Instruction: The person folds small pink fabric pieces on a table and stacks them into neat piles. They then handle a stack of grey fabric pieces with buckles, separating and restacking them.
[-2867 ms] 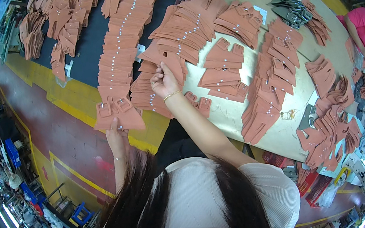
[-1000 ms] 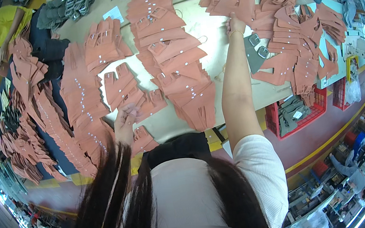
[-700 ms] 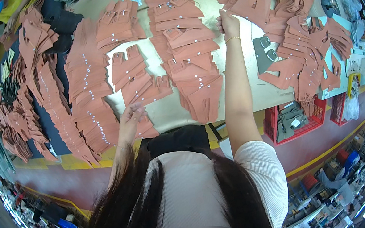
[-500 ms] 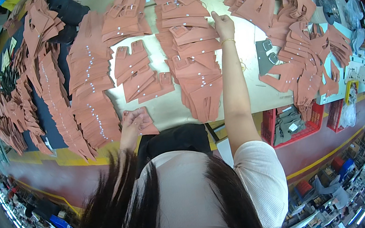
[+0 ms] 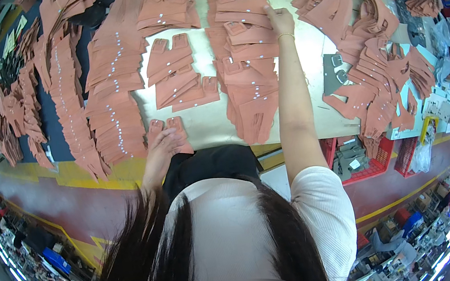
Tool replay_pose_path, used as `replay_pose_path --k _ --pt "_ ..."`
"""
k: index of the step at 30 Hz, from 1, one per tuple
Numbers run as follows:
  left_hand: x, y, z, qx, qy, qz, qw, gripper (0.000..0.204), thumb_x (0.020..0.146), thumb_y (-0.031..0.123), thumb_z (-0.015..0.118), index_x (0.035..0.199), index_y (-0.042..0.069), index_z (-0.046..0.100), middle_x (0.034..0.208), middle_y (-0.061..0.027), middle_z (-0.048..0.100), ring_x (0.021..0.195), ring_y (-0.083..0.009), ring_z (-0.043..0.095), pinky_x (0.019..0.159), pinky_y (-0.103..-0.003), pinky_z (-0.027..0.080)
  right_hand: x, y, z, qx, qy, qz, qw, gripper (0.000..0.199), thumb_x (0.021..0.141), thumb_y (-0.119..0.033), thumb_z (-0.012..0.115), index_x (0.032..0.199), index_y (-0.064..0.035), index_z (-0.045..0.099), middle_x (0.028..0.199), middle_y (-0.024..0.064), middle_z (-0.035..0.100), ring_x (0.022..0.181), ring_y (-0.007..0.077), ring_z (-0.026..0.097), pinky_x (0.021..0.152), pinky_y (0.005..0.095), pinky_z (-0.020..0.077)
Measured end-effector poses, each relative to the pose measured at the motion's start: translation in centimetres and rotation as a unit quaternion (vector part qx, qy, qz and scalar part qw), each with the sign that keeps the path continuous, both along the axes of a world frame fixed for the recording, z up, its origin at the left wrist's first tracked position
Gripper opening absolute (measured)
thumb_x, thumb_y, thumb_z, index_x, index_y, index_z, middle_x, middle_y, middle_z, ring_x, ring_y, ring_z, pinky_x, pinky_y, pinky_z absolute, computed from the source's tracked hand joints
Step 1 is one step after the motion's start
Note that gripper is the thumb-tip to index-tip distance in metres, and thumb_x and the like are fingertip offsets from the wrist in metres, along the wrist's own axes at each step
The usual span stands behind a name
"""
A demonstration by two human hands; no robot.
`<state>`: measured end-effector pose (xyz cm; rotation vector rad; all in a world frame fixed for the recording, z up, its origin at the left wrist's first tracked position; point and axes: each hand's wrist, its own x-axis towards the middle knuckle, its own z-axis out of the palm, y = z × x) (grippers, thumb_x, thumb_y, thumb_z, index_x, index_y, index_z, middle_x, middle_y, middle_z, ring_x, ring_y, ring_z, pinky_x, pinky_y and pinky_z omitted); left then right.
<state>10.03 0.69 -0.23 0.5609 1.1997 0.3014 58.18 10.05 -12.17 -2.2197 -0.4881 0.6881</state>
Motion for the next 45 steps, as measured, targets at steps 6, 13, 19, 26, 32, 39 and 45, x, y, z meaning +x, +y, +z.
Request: replay_pose_path --k 6,13,19,26,32,39,45 --pt "-0.7 0.4 -1.0 -0.03 -0.013 0.001 0.999 0.022 0.094 0.017 0.048 0.112 0.006 0.052 0.1 -0.0077 0.061 0.089 -0.0167 0.059 0.077 -0.028 0.046 0.0 0.8 -0.1 -0.028 -0.029 0.008 0.999 0.058 0.066 -0.054 0.069 0.089 -0.001 0.066 0.089 0.017 0.067 0.085 0.0263 0.064 0.079 0.0346 0.0482" --pt "-1.2 3.4 -3.1 -0.071 -0.043 0.055 0.995 0.024 0.093 0.019 0.049 0.112 0.005 0.053 0.1 -0.0079 0.06 0.09 -0.0199 0.059 0.077 -0.031 0.046 -1.5 1.4 2.3 -0.048 -0.119 0.035 0.991 0.059 0.067 -0.053 0.067 0.092 0.001 0.066 0.093 0.0194 0.066 0.09 0.0303 0.063 0.082 0.037 0.0463" --pt "0.6 8.1 -6.5 -0.096 -0.088 0.138 0.982 0.024 0.092 0.019 0.05 0.11 0.005 0.053 0.098 -0.0095 0.06 0.089 -0.0213 0.06 0.076 -0.032 0.047 -1.0 1.7 2.3 -0.057 -0.119 0.051 0.99 0.059 0.069 -0.051 0.066 0.095 0.0019 0.065 0.094 0.0194 0.066 0.09 0.0301 0.063 0.082 0.0367 0.0462" --pt "3.0 10.8 -9.1 -0.14 -0.102 0.202 0.964 0.025 0.091 0.02 0.052 0.11 0.004 0.052 0.096 -0.0103 0.059 0.088 -0.0216 0.059 0.075 -0.034 0.049 -0.1 1.0 0.8 -0.042 -0.048 0.038 0.997 0.058 0.07 -0.049 0.067 0.097 0.0025 0.065 0.092 0.0188 0.066 0.088 0.0273 0.064 0.08 0.0354 0.0468" --pt "3.8 11.9 -11.8 -0.127 -0.08 0.268 0.952 0.025 0.088 0.026 0.059 0.1 0.004 0.055 0.086 -0.0068 0.059 0.077 -0.0194 0.059 0.067 -0.033 0.049 0.2 1.1 1.5 -0.04 -0.056 0.065 0.995 0.05 0.073 -0.044 0.066 0.092 0.0024 0.066 0.074 0.0099 0.063 0.068 0.0186 0.058 0.064 0.0317 0.0459" --pt "4.1 12.5 -12.7 -0.077 -0.001 0.233 0.97 0.021 0.088 0.026 0.061 0.094 0.007 0.053 0.069 -0.003 0.056 0.06 -0.0158 0.057 0.054 -0.029 0.047 -0.1 1.3 2.6 -0.033 -0.043 0.044 0.998 0.047 0.073 -0.042 0.062 0.091 0.0012 0.067 0.079 0.0142 0.066 0.074 0.022 0.063 0.071 0.0337 0.0479" --pt "4.3 13.5 -11.5 -0.06 -0.013 0.201 0.978 0.02 0.087 0.023 0.061 0.095 0.007 0.053 0.072 -0.0034 0.057 0.063 -0.0154 0.058 0.056 -0.028 0.046 -1.1 1.6 3.7 -0.043 -0.063 0.038 0.996 0.047 0.074 -0.043 0.063 0.089 0.0012 0.066 0.077 0.0134 0.066 0.071 0.0224 0.062 0.069 0.0338 0.0478"
